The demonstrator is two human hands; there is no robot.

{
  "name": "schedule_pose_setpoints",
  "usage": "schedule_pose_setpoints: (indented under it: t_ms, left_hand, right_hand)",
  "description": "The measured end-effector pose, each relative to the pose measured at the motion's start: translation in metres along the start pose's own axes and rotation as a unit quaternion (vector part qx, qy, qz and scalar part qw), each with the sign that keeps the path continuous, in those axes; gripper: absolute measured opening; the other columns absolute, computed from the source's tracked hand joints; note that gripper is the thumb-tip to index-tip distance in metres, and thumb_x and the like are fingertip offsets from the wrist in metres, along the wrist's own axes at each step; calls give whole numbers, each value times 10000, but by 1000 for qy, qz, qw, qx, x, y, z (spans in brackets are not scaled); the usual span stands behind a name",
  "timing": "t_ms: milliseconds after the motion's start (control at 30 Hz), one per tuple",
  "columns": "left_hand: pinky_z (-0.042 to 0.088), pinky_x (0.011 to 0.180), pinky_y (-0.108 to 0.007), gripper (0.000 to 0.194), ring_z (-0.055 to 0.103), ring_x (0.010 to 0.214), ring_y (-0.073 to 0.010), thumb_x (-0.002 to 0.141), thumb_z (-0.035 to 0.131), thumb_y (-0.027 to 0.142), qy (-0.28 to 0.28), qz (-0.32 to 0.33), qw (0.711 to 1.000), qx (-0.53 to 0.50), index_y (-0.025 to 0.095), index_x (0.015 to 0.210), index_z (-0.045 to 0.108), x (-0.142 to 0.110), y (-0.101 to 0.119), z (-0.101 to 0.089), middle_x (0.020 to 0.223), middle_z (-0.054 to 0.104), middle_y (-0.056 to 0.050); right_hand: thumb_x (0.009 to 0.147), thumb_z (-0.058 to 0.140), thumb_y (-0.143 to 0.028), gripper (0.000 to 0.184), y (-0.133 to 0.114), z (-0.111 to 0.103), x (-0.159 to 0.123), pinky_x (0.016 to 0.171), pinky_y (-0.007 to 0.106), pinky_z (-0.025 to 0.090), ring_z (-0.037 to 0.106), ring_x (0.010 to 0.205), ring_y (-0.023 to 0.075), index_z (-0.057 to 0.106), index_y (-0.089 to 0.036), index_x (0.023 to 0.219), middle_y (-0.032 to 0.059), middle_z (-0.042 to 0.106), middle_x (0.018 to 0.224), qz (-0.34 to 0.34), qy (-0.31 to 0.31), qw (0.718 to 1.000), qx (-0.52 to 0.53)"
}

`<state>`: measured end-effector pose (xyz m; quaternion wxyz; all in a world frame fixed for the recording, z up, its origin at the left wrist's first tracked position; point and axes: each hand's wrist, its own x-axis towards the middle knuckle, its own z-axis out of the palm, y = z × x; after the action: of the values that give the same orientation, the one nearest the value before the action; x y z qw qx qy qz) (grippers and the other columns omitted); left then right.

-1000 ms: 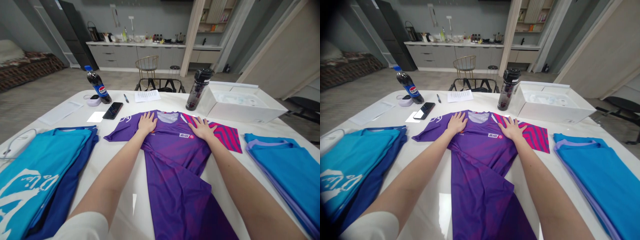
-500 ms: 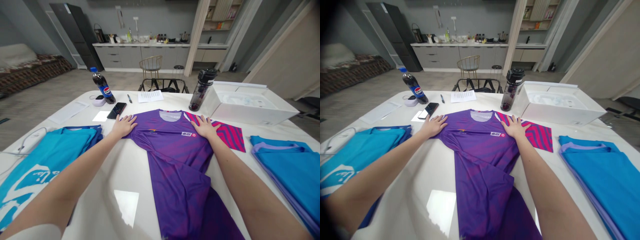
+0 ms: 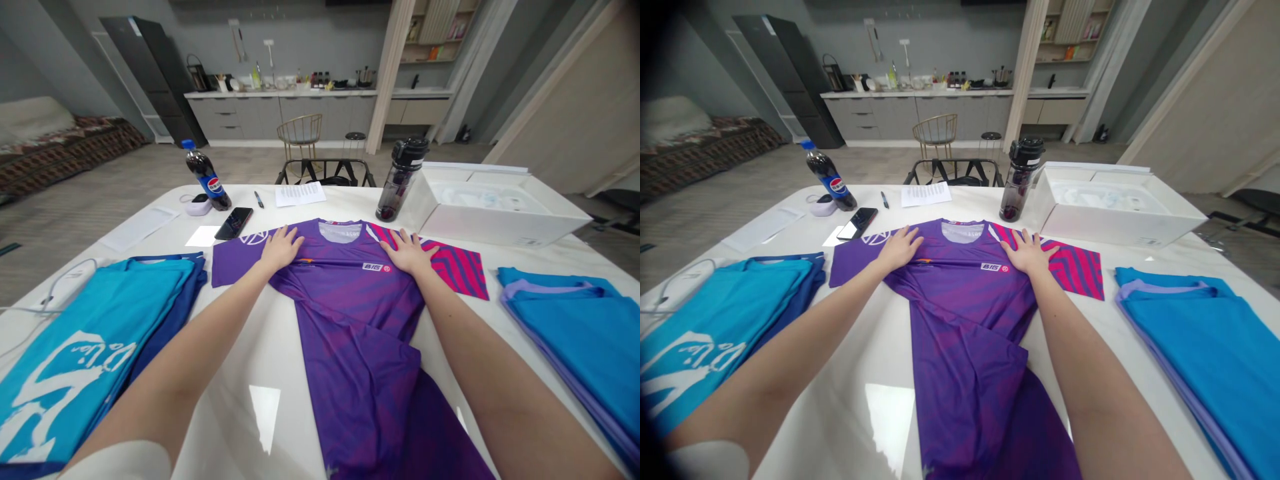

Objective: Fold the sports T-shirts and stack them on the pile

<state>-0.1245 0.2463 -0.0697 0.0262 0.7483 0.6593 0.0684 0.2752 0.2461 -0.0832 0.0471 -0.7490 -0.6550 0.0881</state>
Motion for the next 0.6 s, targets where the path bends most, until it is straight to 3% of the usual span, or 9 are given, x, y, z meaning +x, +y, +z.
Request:
schedule_pose_setpoints:
  t_ms: [67,167,300,367,433,600]
  left_hand:
    - [224,1233,-594,715,244,1553,-345,1015,223,634,-35,-23,999,-15,251,1606,343,2,17,14,1680,289,-112]
    - [123,1260,-588,754,166,1578,-327,994,212,686,-37,-30,999,-20,285,1629,281,-2,21,19,1704,225,-74]
    - [141,1268,-557,662,238,1560,-298,1033,266,556,2,-5,1000,-22,232,1605,344,-14,25,4,1677,300,-98]
    - [136,1282,-511,575,299,1537,-266,1055,275,415,54,52,997,-19,188,1561,423,-29,39,-5,1638,380,-117]
    - [139,1289,-480,517,354,1508,-242,1057,295,349,71,136,988,-28,187,1499,510,-50,58,-10,1601,442,-112]
    - [204,1270,-492,502,431,1459,-225,1046,389,484,-20,272,957,-103,227,1436,573,-117,103,-11,1548,515,-94]
  right_hand:
    - [913,151,-829,842,0,0,0,1162,788,41,91,1563,392,238,-399,1632,-24,149,1722,-1,1,1000,2]
    - [937,173,-796,808,-2,-4,-4,1162,787,52,114,1556,399,265,-385,1627,-10,176,1717,-1,3,1000,4]
    - [1024,132,-640,706,-10,-16,-27,1173,760,69,197,1541,355,340,-301,1607,53,271,1689,-7,118,993,5]
    - [1055,148,-542,643,-17,-19,-48,1194,714,99,269,1518,321,415,-257,1566,84,356,1650,-35,167,985,4]
    - [1063,226,-487,576,-26,-16,-75,1210,660,146,338,1486,300,494,-238,1508,99,436,1602,-92,168,981,6]
    - [1027,441,-466,432,-37,1,-156,1165,604,289,468,1384,303,621,-257,1360,102,543,1508,-221,126,967,35]
